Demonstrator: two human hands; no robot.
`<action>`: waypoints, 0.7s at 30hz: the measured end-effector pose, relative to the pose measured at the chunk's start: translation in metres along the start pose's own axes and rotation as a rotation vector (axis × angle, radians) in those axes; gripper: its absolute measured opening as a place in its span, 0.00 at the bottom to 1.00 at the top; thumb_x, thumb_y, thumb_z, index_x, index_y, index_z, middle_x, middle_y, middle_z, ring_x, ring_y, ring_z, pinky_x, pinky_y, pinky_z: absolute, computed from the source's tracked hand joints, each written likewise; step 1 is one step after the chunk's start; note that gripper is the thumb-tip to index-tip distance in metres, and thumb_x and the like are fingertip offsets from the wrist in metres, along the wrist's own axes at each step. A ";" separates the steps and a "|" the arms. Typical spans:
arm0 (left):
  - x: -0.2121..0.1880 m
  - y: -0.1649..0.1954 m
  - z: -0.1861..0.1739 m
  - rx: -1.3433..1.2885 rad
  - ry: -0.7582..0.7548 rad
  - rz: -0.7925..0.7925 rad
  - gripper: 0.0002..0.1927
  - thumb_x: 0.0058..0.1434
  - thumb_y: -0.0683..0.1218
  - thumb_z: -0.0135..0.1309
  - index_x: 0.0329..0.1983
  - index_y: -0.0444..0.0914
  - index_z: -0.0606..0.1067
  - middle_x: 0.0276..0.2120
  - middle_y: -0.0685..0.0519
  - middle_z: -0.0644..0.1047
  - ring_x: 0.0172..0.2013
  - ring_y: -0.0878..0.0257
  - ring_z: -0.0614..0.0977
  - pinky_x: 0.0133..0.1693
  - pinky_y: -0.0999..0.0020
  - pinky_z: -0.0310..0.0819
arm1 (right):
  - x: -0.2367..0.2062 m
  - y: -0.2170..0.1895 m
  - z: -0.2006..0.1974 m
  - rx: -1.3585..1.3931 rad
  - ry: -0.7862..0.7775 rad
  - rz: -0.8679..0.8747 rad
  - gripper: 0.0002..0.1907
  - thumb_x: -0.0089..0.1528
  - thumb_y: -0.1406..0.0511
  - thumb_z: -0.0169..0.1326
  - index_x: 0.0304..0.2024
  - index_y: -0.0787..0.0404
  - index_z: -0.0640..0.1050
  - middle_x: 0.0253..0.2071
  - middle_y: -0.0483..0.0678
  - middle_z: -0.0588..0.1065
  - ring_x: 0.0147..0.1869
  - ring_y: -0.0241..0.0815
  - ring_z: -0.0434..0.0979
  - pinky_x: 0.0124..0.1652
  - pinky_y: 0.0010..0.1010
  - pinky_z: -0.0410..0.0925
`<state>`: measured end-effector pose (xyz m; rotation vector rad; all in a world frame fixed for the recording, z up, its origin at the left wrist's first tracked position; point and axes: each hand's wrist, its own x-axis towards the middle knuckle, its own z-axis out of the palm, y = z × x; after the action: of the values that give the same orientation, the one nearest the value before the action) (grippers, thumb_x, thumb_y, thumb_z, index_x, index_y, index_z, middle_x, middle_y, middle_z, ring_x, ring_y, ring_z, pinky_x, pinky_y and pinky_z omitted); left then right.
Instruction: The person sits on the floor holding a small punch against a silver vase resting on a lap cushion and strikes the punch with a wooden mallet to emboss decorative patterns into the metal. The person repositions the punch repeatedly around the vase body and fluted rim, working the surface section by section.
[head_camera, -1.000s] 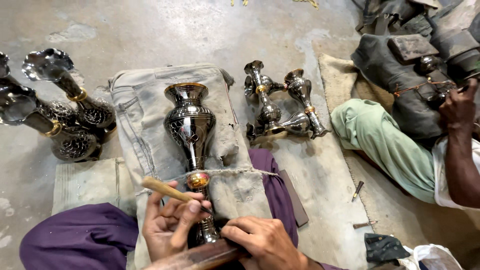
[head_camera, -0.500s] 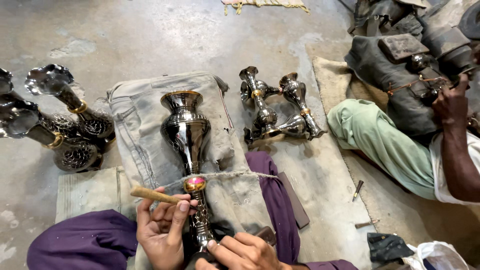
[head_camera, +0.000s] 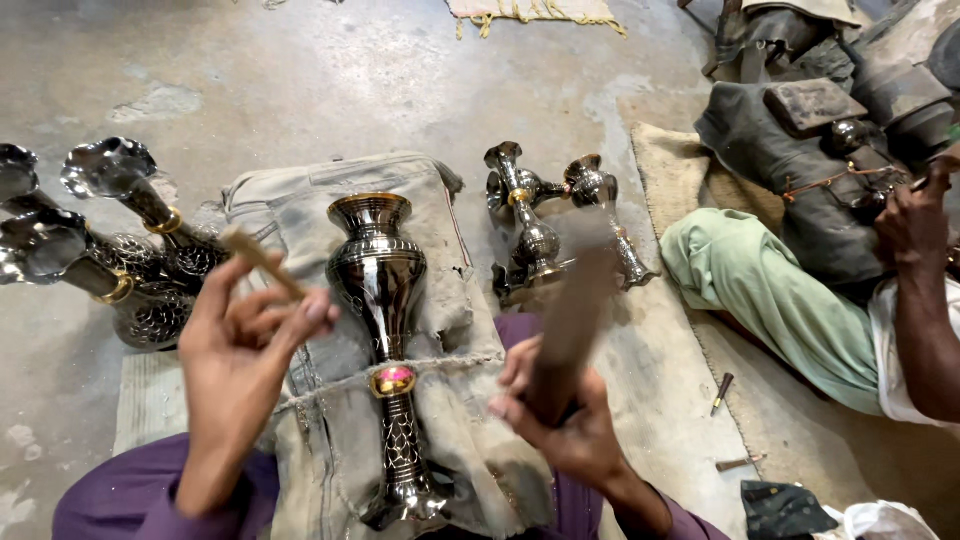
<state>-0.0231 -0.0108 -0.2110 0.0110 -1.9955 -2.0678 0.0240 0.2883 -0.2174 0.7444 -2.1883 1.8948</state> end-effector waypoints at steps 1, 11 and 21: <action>0.013 0.002 0.004 0.031 -0.016 0.011 0.27 0.64 0.38 0.57 0.66 0.33 0.65 0.42 0.40 0.83 0.42 0.56 0.87 0.45 0.63 0.88 | 0.000 0.012 0.000 0.109 0.039 0.072 0.15 0.59 0.77 0.63 0.42 0.61 0.70 0.43 0.50 0.72 0.44 0.38 0.77 0.39 0.34 0.75; 0.078 0.013 0.035 0.307 -0.198 0.228 0.27 0.61 0.44 0.63 0.64 0.40 0.72 0.38 0.47 0.85 0.38 0.61 0.89 0.41 0.66 0.90 | 0.019 0.073 -0.033 0.199 -0.115 0.384 0.25 0.60 0.70 0.65 0.56 0.66 0.70 0.33 0.51 0.77 0.32 0.39 0.80 0.33 0.32 0.76; 0.092 0.026 0.035 0.389 -0.398 0.193 0.28 0.60 0.43 0.61 0.65 0.44 0.72 0.39 0.49 0.86 0.36 0.63 0.89 0.39 0.69 0.88 | 0.088 0.036 -0.086 -0.786 -0.203 -0.170 0.36 0.61 0.59 0.66 0.69 0.56 0.69 0.49 0.50 0.80 0.43 0.42 0.84 0.43 0.36 0.77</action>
<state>-0.1139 0.0055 -0.1674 -0.5332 -2.4878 -1.6300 -0.0864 0.3503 -0.1955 0.9239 -2.5829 0.7750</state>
